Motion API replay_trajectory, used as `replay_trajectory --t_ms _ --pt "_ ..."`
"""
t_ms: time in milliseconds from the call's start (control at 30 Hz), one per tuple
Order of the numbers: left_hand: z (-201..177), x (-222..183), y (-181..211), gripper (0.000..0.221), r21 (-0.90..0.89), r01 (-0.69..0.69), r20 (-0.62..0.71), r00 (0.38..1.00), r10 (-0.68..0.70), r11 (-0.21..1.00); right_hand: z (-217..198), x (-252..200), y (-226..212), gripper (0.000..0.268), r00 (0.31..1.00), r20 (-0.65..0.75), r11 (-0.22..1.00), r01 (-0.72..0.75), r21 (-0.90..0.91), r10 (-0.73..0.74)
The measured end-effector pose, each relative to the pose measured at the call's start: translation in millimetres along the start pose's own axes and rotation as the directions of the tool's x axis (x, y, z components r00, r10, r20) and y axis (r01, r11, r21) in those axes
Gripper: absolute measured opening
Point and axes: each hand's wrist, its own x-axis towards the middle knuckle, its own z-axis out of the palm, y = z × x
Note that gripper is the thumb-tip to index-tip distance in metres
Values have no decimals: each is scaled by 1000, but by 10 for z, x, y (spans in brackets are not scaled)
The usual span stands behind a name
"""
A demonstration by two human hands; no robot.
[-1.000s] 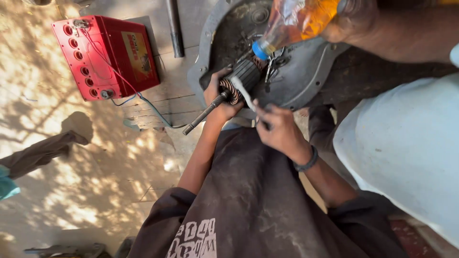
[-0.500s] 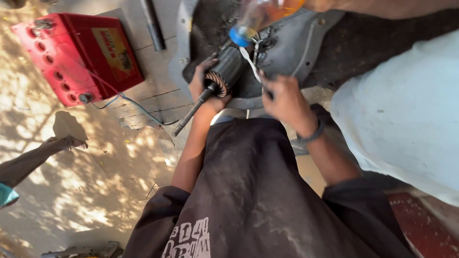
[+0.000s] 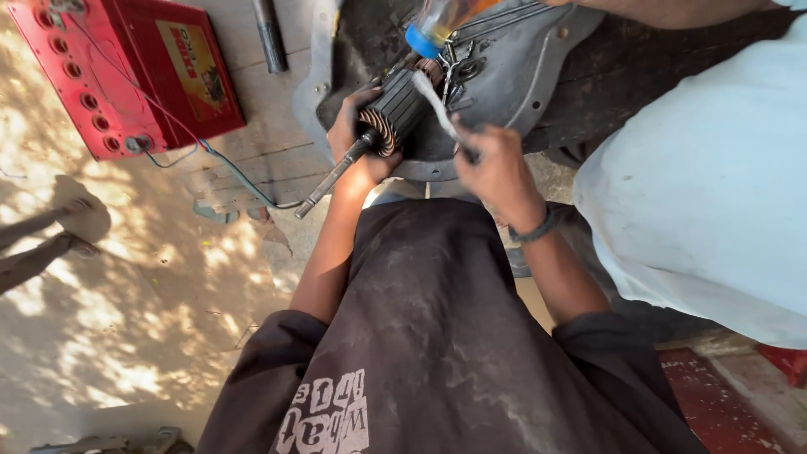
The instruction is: Cleaning an electrical motor armature and housing using a toothbrush and solvent.
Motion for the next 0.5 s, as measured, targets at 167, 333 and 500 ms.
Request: replay_trajectory --t_ms 167,333,500 --pt "4 -60 -6 74 1 77 -15 997 -77 997 121 -132 -58 42 999 29 1000 -18 23 17" --pt "31 -5 -23 73 19 10 -24 1000 -10 1000 106 -34 148 38 995 -92 999 51 6 -50" --pt "-7 -1 -9 73 -7 -67 11 998 67 998 58 -2 -25 42 999 7 998 52 19 -52"
